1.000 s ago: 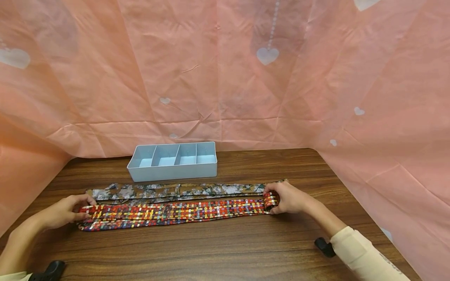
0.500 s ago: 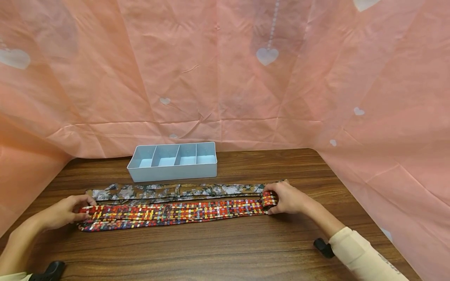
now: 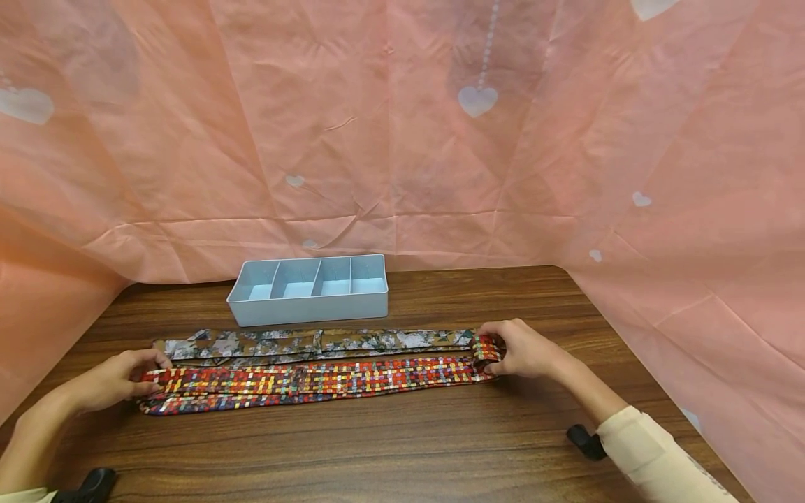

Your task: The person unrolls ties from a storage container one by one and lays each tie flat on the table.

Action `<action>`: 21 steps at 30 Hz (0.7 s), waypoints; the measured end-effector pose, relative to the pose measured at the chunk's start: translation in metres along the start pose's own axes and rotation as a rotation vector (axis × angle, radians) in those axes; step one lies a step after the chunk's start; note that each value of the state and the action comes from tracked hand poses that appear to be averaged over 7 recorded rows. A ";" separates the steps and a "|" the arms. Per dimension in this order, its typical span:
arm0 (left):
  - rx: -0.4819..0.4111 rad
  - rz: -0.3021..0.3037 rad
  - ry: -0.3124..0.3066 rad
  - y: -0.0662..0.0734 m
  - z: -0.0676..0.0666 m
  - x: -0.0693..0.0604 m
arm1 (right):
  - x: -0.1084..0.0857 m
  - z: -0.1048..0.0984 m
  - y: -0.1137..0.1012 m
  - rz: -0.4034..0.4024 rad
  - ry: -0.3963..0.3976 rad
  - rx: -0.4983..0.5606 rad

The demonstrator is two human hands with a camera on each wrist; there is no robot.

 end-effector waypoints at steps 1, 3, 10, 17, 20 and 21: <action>0.001 -0.002 0.000 0.000 0.000 0.000 | -0.001 -0.001 0.001 0.004 -0.001 0.009; 0.005 0.002 0.001 0.000 0.000 0.000 | -0.005 -0.004 0.003 0.009 0.001 0.028; 0.005 0.008 -0.005 -0.001 0.000 0.000 | -0.018 -0.012 0.013 -0.004 0.018 0.080; -0.013 0.007 -0.015 -0.002 0.001 0.000 | -0.031 -0.015 0.024 -0.033 0.040 0.141; -0.005 0.021 0.000 -0.002 0.000 0.000 | -0.036 -0.016 0.029 -0.039 0.058 0.135; -0.006 0.027 0.000 -0.002 0.000 0.000 | -0.038 -0.017 0.030 -0.040 0.067 0.132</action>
Point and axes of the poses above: each hand's wrist, its own x-axis towards the middle knuckle, its own z-axis out of the palm, y = z × x, the point moved 10 cm from there along x, towards the middle knuckle, and after that the axes turned 7 degrees about -y, right-handed, at the moved point
